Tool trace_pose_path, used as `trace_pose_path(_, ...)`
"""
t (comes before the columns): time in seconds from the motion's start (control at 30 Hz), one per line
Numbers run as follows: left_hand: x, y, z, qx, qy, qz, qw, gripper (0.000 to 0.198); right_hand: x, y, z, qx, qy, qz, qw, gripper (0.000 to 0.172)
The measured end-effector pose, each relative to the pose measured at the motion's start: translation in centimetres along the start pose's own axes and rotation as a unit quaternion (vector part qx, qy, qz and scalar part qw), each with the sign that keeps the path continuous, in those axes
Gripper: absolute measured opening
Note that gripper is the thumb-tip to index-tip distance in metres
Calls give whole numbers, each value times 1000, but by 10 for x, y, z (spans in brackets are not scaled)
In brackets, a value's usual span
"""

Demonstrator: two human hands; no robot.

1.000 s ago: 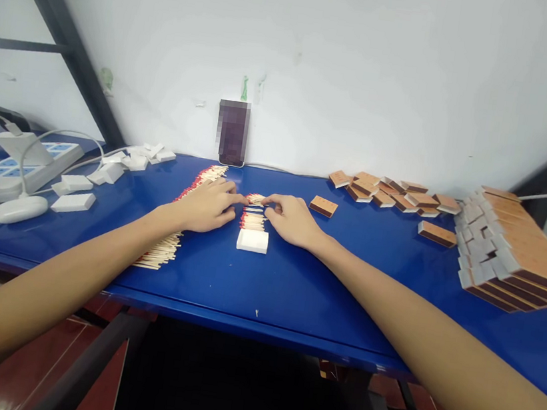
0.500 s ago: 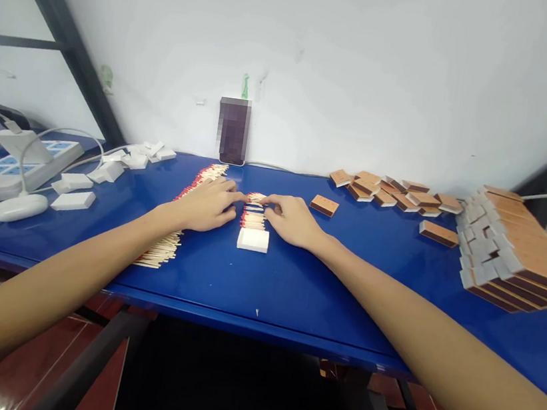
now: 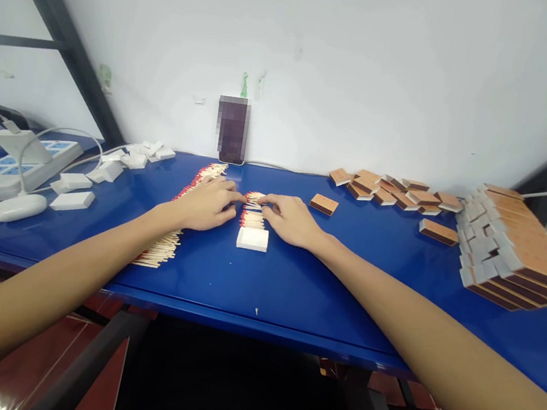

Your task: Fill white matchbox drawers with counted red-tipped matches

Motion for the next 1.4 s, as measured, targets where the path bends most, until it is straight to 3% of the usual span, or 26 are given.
trace_pose_path(0.3, -1, -3, 0, 25, 1, 31, 999, 39, 0, 1, -2, 5, -23, -3, 1000, 34)
trace_pose_path(0.57, 0, 0, 2, -4, 9, -2, 1000, 43, 1, 2, -2, 8, -40, -2, 999, 34)
trace_pose_path(1.4, 1, -3, 3, -29, 11, -7, 999, 46, 0, -1, 0, 37, -13, 17, 999, 36)
Point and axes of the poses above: each hand's wrist, its own x-axis away from the middle knuckle, its own y-axis out of the palm, z = x × y, the point moved 6 cm from there along -x, towards the middle knuckle, and after that the axes turned 14 degrees about -x, right-handed, at the moved point
